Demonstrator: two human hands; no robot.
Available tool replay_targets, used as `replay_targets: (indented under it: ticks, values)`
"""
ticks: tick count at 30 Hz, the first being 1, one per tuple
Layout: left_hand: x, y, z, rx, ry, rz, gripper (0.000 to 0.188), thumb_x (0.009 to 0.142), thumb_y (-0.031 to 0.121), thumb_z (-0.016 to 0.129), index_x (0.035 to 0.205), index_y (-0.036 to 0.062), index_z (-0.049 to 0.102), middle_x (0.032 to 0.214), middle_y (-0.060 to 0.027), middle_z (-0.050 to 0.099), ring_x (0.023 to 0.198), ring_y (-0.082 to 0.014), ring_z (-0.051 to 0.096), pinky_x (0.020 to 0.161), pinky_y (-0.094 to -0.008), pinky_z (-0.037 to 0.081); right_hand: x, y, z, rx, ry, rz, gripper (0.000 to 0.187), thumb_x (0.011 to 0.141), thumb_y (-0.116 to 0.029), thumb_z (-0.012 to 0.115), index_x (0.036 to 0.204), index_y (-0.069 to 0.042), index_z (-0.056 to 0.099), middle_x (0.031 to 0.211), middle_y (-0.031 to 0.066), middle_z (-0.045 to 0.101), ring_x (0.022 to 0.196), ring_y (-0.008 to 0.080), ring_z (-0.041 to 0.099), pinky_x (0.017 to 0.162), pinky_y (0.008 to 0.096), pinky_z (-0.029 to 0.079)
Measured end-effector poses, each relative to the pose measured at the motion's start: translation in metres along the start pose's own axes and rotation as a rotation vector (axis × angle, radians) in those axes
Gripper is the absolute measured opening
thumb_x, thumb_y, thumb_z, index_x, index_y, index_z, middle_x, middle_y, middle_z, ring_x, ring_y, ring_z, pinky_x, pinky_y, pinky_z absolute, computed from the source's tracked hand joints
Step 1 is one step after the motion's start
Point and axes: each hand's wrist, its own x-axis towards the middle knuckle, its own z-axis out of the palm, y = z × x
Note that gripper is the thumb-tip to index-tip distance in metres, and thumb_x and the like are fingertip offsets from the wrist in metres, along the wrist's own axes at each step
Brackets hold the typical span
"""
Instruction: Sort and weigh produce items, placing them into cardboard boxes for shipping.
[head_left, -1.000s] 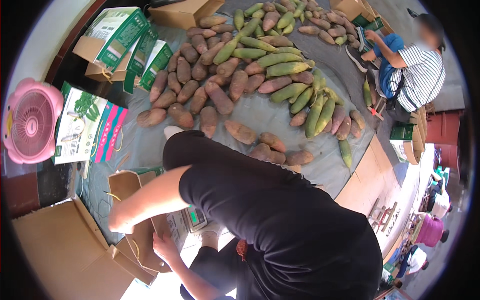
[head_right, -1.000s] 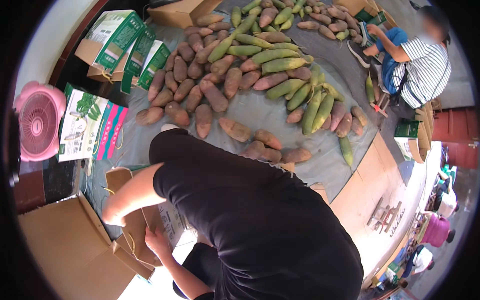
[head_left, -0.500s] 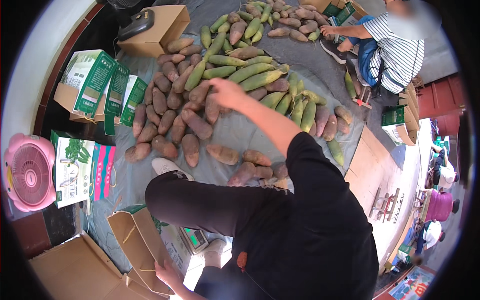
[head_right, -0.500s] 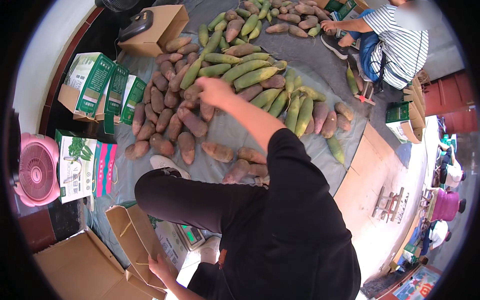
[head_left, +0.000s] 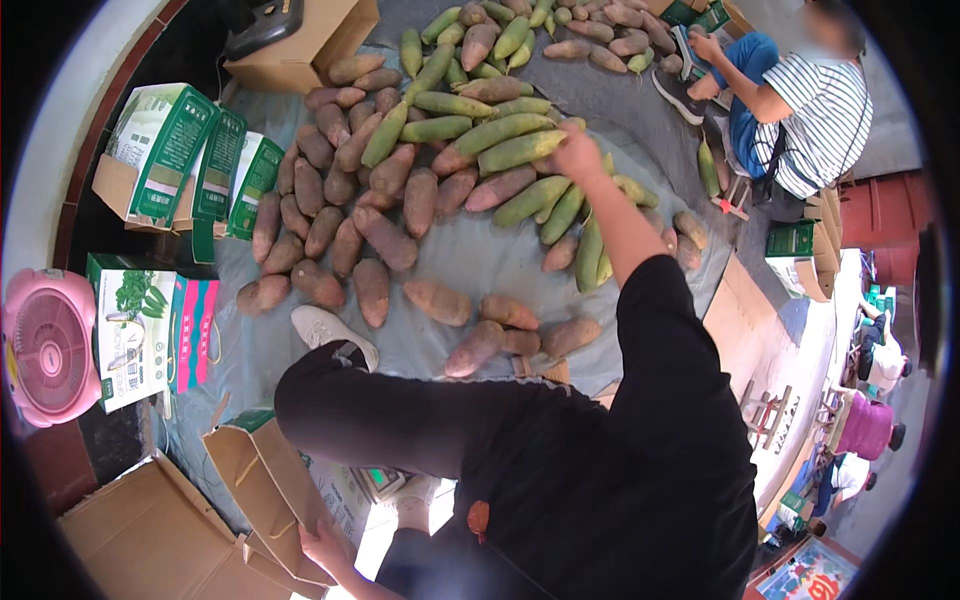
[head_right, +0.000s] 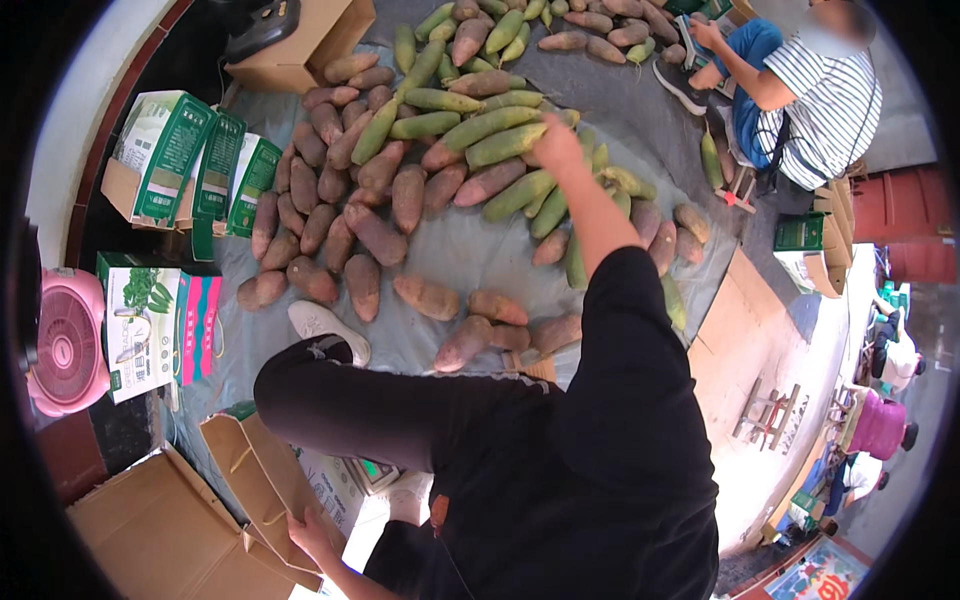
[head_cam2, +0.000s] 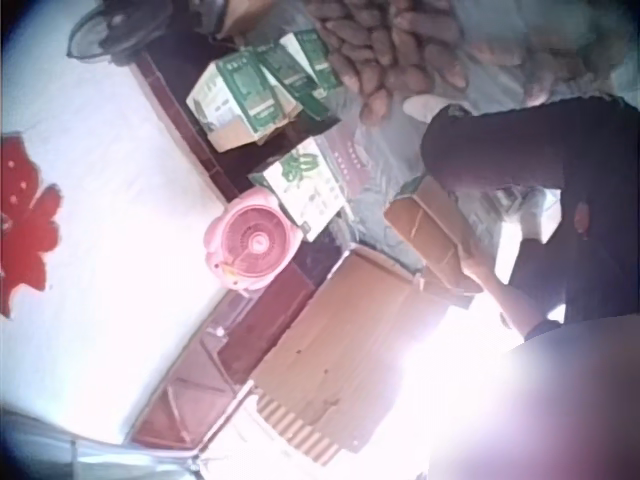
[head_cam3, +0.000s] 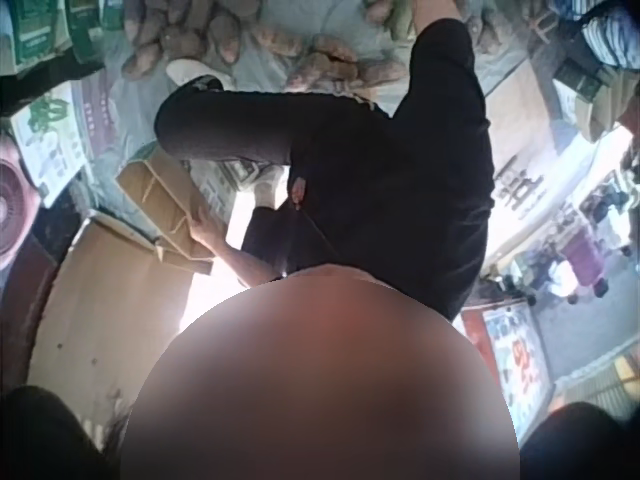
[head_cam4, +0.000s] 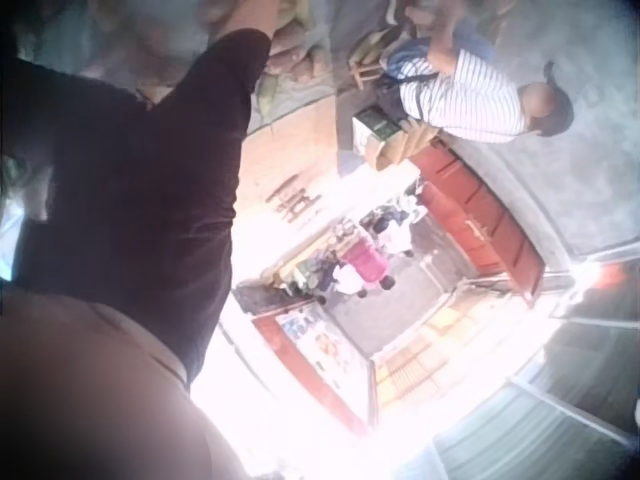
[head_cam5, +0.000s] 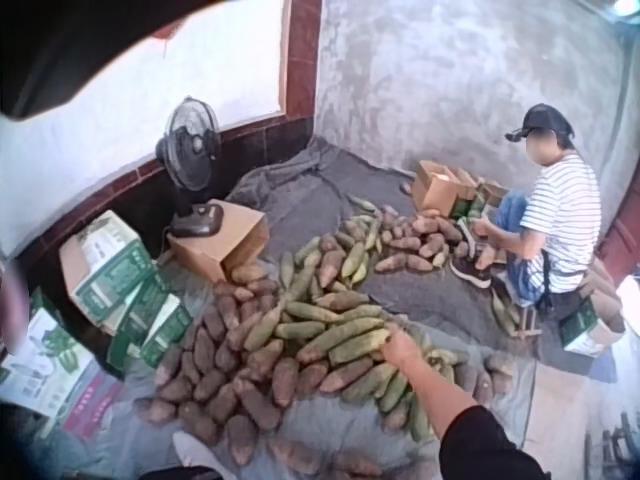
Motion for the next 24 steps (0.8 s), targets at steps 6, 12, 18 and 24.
replay_targets:
  ticks: [6,12,18,24]
  values:
    - [-0.004,-0.002,0.000,0.018,0.000,0.003,0.032,0.077,0.006,0.056,0.106,-0.0090,0.055,0.092,-0.0258,0.062,0.084,-0.0393,0.061,0.077,-0.0438,0.046,-0.054,0.001,0.075,-0.180,-0.431,-0.233,0.030,0.072,-0.013,0.060,0.103,-0.014,0.061,0.101,0.0149,0.062,0.096,0.0302,0.059,0.081,0.0415,0.047]
    - [-0.003,0.017,0.001,-0.057,-0.032,-0.086,0.034,0.079,0.006,0.051,0.110,-0.0076,0.055,0.097,-0.0246,0.061,0.088,-0.0358,0.061,0.079,-0.0417,0.047,-0.072,0.021,0.106,-0.502,-0.460,-0.347,0.030,0.074,-0.010,0.056,0.103,-0.014,0.061,0.104,0.0091,0.058,0.101,0.0287,0.055,0.082,0.0403,0.048]
    - [0.001,0.006,0.002,0.112,-0.021,-0.062,0.034,0.079,0.004,0.052,0.110,-0.0079,0.054,0.096,-0.0247,0.061,0.087,-0.0367,0.061,0.079,-0.0423,0.047,-0.045,0.026,0.092,-0.792,-0.327,-0.370,0.028,0.078,-0.011,0.056,0.105,-0.015,0.055,0.109,0.0034,0.052,0.109,0.0221,0.048,0.080,0.0399,0.046]
    - [0.001,0.014,0.005,0.010,-0.017,-0.071,0.028,0.079,0.003,0.054,0.105,-0.0083,0.055,0.093,-0.0247,0.062,0.087,-0.0358,0.061,0.077,-0.0415,0.046,-0.030,0.036,0.093,-0.937,-0.406,-0.432,0.030,0.077,-0.010,0.058,0.106,-0.016,0.054,0.108,0.0025,0.052,0.107,0.0212,0.049,0.081,0.0396,0.044]
